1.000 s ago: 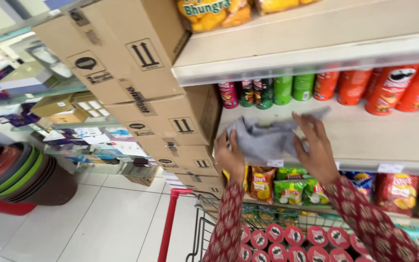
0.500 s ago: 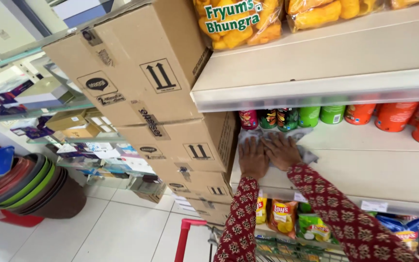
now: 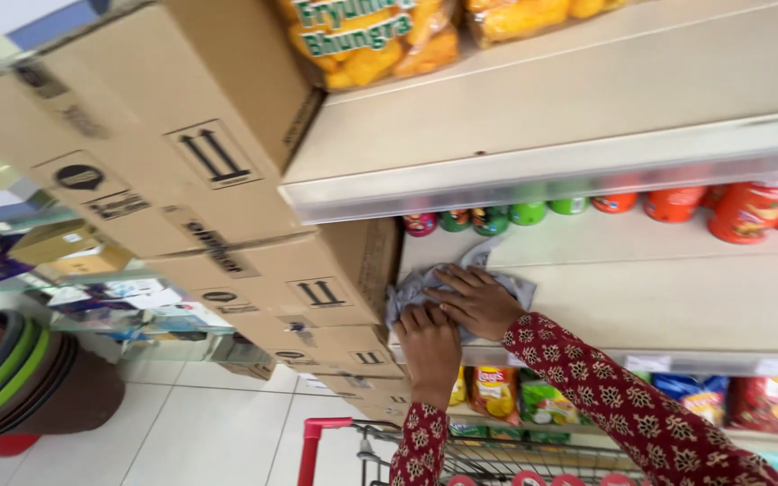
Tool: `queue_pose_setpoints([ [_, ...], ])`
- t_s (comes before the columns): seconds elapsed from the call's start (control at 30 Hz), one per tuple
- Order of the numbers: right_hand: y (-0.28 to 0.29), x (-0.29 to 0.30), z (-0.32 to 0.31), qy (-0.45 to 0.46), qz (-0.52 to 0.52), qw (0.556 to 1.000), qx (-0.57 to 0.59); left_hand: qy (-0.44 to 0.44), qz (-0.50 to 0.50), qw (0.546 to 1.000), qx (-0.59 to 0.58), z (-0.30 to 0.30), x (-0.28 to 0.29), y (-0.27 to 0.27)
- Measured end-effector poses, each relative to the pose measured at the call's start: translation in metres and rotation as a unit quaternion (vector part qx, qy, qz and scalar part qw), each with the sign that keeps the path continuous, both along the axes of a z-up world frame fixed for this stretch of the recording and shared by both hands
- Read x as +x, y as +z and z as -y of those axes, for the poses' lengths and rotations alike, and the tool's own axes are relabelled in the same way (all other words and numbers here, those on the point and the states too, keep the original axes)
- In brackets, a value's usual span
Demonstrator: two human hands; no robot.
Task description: Remove snack containers from a shelf into a cart and then clean the shelf with a cloth.
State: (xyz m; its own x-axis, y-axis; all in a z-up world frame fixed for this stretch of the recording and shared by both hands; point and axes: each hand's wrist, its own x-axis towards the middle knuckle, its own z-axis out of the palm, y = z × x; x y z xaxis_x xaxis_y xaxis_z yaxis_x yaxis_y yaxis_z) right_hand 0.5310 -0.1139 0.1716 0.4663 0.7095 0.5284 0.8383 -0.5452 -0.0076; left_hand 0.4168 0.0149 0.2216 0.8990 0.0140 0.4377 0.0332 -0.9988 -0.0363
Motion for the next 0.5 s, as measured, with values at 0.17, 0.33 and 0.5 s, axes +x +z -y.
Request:
queue_pose_setpoints([
  [0.17,0.024,-0.028,0.057,-0.030,-0.052,0.998,0.011,-0.075,0.052,0.995,0.045,0.033,-0.011,0.009],
  [0.33,0.057,-0.056,0.177,-0.066,-0.009,0.997,0.032,-0.187,0.119,0.975,-0.017,0.114,-0.025,0.036],
  [0.5,0.089,-0.097,0.333,-0.135,0.081,0.986,0.061,-0.394,0.181,0.891,-0.137,0.242,-0.019,0.045],
])
